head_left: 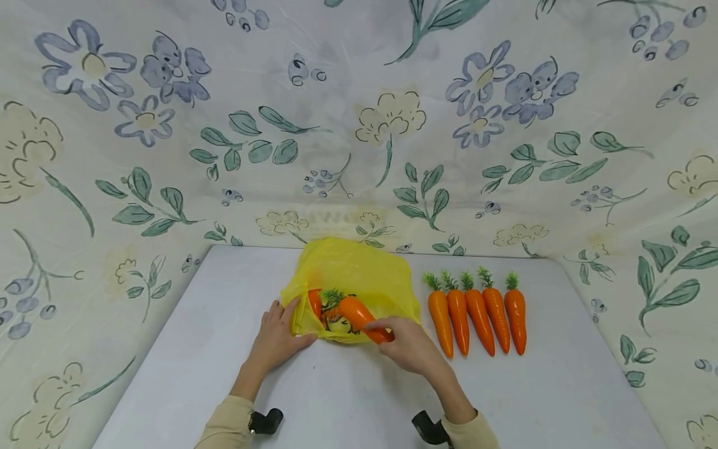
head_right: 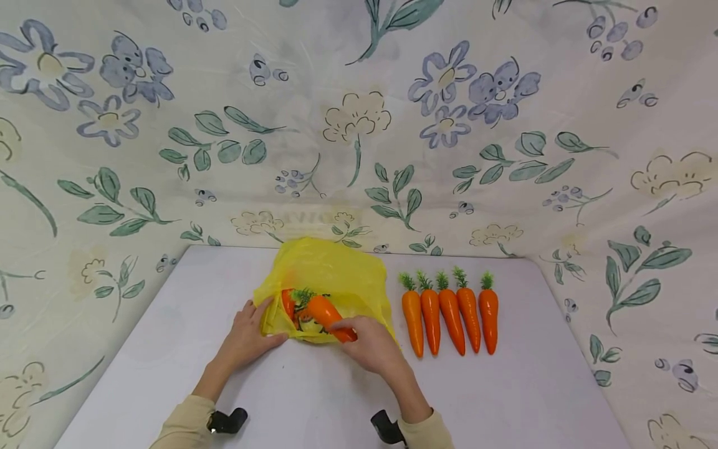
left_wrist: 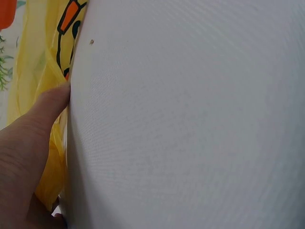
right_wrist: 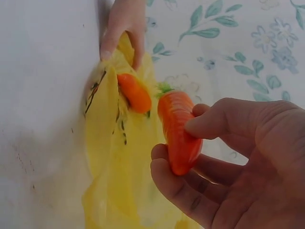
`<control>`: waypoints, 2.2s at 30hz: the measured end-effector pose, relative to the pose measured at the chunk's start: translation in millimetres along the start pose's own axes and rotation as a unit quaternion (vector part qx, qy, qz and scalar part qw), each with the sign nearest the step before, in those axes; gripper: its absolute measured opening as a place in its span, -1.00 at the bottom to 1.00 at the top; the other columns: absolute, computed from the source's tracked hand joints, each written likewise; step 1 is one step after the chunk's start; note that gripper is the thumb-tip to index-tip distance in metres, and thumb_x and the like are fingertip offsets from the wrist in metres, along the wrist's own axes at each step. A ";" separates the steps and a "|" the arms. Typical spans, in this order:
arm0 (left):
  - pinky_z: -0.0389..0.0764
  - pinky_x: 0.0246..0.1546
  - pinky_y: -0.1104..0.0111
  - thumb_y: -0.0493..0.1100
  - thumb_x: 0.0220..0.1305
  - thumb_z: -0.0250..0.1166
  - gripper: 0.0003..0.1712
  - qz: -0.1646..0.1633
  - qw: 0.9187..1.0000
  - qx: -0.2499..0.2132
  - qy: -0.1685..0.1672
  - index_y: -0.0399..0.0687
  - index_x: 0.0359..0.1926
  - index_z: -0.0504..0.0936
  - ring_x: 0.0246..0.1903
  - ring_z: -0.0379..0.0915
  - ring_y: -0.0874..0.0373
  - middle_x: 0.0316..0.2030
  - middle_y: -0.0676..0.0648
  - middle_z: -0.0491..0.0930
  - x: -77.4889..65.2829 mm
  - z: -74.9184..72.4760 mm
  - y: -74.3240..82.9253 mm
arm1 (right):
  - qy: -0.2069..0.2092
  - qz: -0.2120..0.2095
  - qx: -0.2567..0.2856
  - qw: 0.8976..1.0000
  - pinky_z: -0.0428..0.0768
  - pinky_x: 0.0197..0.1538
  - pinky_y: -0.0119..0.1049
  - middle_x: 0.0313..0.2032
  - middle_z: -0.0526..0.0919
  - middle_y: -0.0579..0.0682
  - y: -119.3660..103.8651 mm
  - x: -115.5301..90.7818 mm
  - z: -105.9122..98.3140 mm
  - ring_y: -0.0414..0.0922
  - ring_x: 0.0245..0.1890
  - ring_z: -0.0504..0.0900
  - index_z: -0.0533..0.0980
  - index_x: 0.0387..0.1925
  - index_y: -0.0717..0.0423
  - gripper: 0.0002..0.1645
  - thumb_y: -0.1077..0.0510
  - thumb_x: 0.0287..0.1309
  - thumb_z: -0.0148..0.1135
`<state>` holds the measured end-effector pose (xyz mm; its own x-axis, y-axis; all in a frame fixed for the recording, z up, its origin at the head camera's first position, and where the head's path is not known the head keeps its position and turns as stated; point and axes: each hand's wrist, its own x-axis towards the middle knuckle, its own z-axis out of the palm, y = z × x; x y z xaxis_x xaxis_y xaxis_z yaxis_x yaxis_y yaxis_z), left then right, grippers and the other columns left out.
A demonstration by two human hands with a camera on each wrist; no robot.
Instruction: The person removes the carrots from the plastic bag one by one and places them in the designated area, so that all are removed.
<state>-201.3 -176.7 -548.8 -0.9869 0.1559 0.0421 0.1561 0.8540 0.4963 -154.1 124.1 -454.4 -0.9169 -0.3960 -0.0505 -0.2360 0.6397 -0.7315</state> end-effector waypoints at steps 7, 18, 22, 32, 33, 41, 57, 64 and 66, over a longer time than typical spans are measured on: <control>-0.11 0.42 -0.25 0.21 0.11 0.41 0.07 -0.002 1.000 0.002 0.001 -0.22 0.47 0.18 0.46 -0.18 -0.42 0.40 -0.50 0.12 0.1 1.2 -1.3 | 0.059 0.014 0.003 0.998 0.52 -0.28 -0.30 0.03 0.65 0.08 6.3 -5.4 -10.9 -0.06 -0.21 0.50 0.67 0.01 -0.01 -0.56 0.37 0.10 0.22; -0.13 0.43 -0.23 0.22 0.12 0.41 0.08 -0.008 1.000 0.006 -0.004 -0.22 0.47 0.16 0.47 -0.20 -0.41 0.41 -0.48 0.10 -0.4 1.4 -1.6 | 0.141 0.063 0.012 0.988 0.46 -0.45 -0.37 -0.03 0.66 0.02 30.5 -16.4 -38.8 -0.10 -0.30 0.50 0.66 0.05 -0.04 -0.51 0.39 0.12 0.18; -0.14 0.43 -0.24 0.22 0.11 0.41 0.08 -0.008 1.000 0.001 -0.005 -0.22 0.48 0.16 0.47 -0.21 -0.41 0.42 -0.48 0.10 -0.6 1.5 -1.1 | 0.154 0.078 0.008 0.985 0.50 -0.43 -0.35 -0.01 0.66 0.06 43.9 -22.2 -50.6 -0.08 -0.27 0.53 0.63 0.10 -0.01 -0.49 0.38 0.14 0.14; -0.14 0.43 -0.23 0.23 0.11 0.41 0.08 -0.004 1.000 -0.003 0.004 -0.20 0.48 0.16 0.47 -0.21 -0.40 0.42 -0.47 0.10 0.4 3.9 -2.8 | 0.198 0.090 -0.036 0.975 0.44 -0.44 -0.34 -0.06 0.62 0.23 82.2 -40.3 -89.1 0.01 -0.37 0.50 0.57 0.17 0.11 -0.47 0.35 0.14 0.07; -0.14 0.43 -0.23 0.22 0.11 0.41 0.08 -0.003 1.000 -0.004 0.004 -0.21 0.48 0.16 0.47 -0.21 -0.41 0.42 -0.48 0.10 0.2 3.9 -2.7 | 0.205 0.089 -0.039 0.974 0.47 -0.42 -0.34 -0.01 0.62 0.26 86.0 -42.7 -92.4 0.03 -0.33 0.53 0.57 0.16 0.12 -0.47 0.36 0.14 0.06; -0.14 0.43 -0.24 0.22 0.11 0.41 0.08 -0.003 1.000 -0.006 0.004 -0.21 0.47 0.17 0.47 -0.20 -0.41 0.41 -0.48 0.10 -1.4 2.0 -1.0 | 0.253 0.110 -0.061 0.959 0.47 -0.38 -0.27 0.09 0.56 0.37 113.4 -60.0 -109.7 0.20 -0.08 0.56 0.52 0.20 0.20 -0.49 0.36 0.20 0.04; -0.16 0.44 -0.22 0.23 0.13 0.39 0.07 -0.010 1.000 -0.003 -0.005 -0.19 0.48 0.15 0.48 -0.22 -0.39 0.43 -0.46 0.09 -1.6 0.5 1.7 | 0.291 0.240 -0.049 0.925 0.64 -0.25 -0.14 0.22 0.45 0.38 161.5 -80.3 -122.2 0.31 0.07 0.47 0.38 0.33 0.22 -0.43 0.29 0.28 -0.03; -0.14 0.43 -0.23 0.22 0.12 0.40 0.07 -0.005 1.000 -0.002 0.001 -0.20 0.48 0.15 0.47 -0.21 -0.39 0.42 -0.46 0.10 -1.4 2.3 -0.1 | 0.322 0.269 -0.043 0.907 0.64 -0.22 -0.18 0.22 0.46 0.36 176.0 -86.3 -126.6 0.28 0.08 0.47 0.36 0.34 0.24 -0.44 0.28 0.32 0.00; -0.14 0.44 -0.22 0.22 0.12 0.40 0.07 -0.006 1.000 -0.004 0.000 -0.19 0.48 0.15 0.48 -0.21 -0.38 0.43 -0.45 0.10 -1.3 2.5 -0.1 | 0.319 0.274 -0.042 0.907 0.66 -0.17 -0.10 0.24 0.44 0.36 179.7 -88.0 -126.9 0.28 0.08 0.46 0.34 0.35 0.26 -0.43 0.29 0.32 0.00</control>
<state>-200.0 -175.8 -551.1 -0.9887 0.1459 0.0357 0.1439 0.8518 0.5038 -156.6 357.5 -495.1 -0.8975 0.4398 0.0322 0.3116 0.6841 -0.6595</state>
